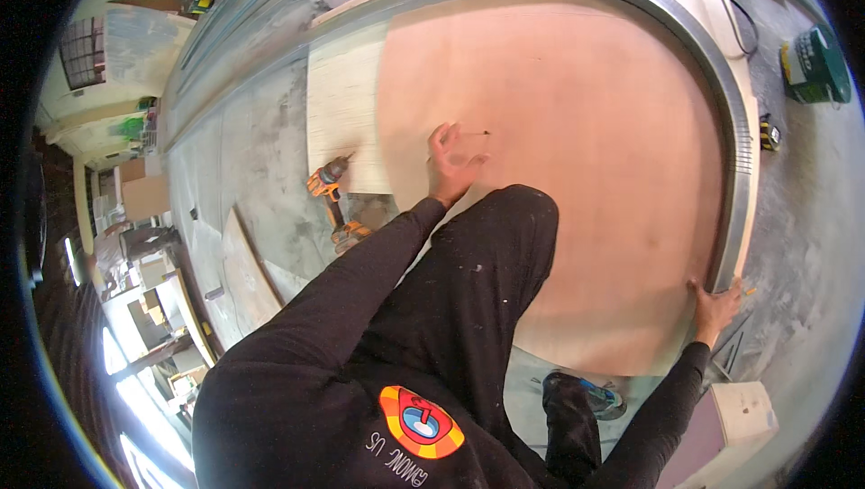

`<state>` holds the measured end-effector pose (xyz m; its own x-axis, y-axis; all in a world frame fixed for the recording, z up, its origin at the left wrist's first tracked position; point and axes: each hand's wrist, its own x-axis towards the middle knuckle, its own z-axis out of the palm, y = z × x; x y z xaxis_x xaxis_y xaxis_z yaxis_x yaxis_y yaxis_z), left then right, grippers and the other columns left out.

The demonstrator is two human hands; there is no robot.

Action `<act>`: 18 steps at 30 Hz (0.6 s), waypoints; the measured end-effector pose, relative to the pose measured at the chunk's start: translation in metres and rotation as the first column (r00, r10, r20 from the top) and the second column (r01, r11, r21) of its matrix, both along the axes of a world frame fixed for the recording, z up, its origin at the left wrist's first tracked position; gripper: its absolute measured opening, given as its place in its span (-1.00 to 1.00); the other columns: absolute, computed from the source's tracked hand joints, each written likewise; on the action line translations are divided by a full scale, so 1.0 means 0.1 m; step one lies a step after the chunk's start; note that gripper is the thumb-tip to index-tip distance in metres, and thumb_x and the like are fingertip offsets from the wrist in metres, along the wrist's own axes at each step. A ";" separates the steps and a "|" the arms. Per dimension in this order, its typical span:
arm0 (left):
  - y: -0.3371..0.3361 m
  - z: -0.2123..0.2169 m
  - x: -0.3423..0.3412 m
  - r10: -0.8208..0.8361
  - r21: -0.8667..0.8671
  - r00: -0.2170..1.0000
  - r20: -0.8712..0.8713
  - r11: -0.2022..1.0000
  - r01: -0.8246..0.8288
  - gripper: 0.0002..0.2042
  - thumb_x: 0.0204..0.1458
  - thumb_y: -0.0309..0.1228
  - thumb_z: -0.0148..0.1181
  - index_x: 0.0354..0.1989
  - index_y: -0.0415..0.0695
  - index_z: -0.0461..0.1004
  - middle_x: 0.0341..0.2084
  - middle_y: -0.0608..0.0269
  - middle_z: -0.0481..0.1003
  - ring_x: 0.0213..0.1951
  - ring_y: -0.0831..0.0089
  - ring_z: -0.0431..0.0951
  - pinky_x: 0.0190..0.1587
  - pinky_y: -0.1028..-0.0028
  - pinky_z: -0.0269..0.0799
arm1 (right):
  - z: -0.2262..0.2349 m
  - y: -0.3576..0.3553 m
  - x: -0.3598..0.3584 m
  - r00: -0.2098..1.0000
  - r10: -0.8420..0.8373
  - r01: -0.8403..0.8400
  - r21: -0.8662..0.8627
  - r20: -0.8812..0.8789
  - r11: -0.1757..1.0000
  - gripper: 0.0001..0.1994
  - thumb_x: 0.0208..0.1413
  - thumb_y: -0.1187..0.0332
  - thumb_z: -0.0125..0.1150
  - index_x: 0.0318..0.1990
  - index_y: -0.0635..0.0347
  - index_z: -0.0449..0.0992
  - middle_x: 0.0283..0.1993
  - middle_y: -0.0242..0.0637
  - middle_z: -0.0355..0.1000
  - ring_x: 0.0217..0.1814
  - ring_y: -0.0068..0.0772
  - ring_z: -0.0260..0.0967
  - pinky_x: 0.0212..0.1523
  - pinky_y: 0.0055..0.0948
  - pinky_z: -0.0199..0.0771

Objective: Assembling a curved wooden and metal frame using a drill, screws, and an angle square.

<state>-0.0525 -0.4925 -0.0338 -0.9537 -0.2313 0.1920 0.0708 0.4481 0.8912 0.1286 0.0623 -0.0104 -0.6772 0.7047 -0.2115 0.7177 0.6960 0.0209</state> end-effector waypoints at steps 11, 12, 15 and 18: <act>-2.92 -0.13 0.92 0.693 -0.266 0.368 0.620 0.627 -0.732 -0.31 -0.01 -0.10 0.42 0.17 -0.30 0.31 0.01 -0.01 0.48 0.00 0.17 0.50 0.06 0.12 0.39 | -0.46 0.68 0.16 0.941 0.313 -0.297 0.133 -0.126 0.946 0.17 -0.24 -0.36 0.42 0.39 0.33 0.12 0.40 0.20 0.14 0.44 0.29 0.02 0.38 0.07 0.04; -2.81 -0.08 0.96 0.642 -0.300 0.397 0.656 0.704 -0.644 -0.37 -0.02 -0.18 0.42 0.11 -0.34 0.35 -0.02 -0.01 0.50 -0.03 0.18 0.52 -0.01 0.17 0.43 | -0.41 0.58 0.22 0.973 0.224 -0.217 0.112 -0.052 0.970 0.17 -0.24 -0.37 0.41 0.40 0.30 0.13 0.39 0.19 0.15 0.43 0.28 0.05 0.37 0.07 0.07; -3.10 0.20 1.12 0.608 -0.366 0.313 0.729 0.734 -0.573 -0.65 -0.06 -0.44 0.37 -0.12 -0.35 0.49 -0.25 0.04 0.56 -0.26 0.25 0.58 -0.21 0.26 0.50 | -0.26 0.20 0.04 0.994 0.093 -0.095 0.034 0.052 0.995 0.15 -0.24 -0.37 0.41 0.41 0.21 0.13 0.37 0.17 0.18 0.40 0.25 0.11 0.33 0.07 0.14; -3.02 0.47 1.14 0.396 -0.126 0.426 0.813 0.835 -0.535 -0.85 -0.12 -0.51 0.29 -0.39 -0.24 0.46 -0.59 0.20 0.48 -0.57 0.34 0.53 -0.51 0.34 0.46 | -0.29 0.27 0.03 0.995 0.017 -0.022 0.048 0.099 0.999 0.13 -0.25 -0.36 0.42 0.42 0.11 0.14 0.36 0.16 0.21 0.37 0.21 0.17 0.28 0.07 0.21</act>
<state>0.0611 -0.7948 0.0133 -0.4227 -0.6441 -0.6376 -0.8598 0.0625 0.5068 0.1316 0.0895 -0.0393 -0.6685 0.7027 -0.2434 0.6967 0.7063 0.1257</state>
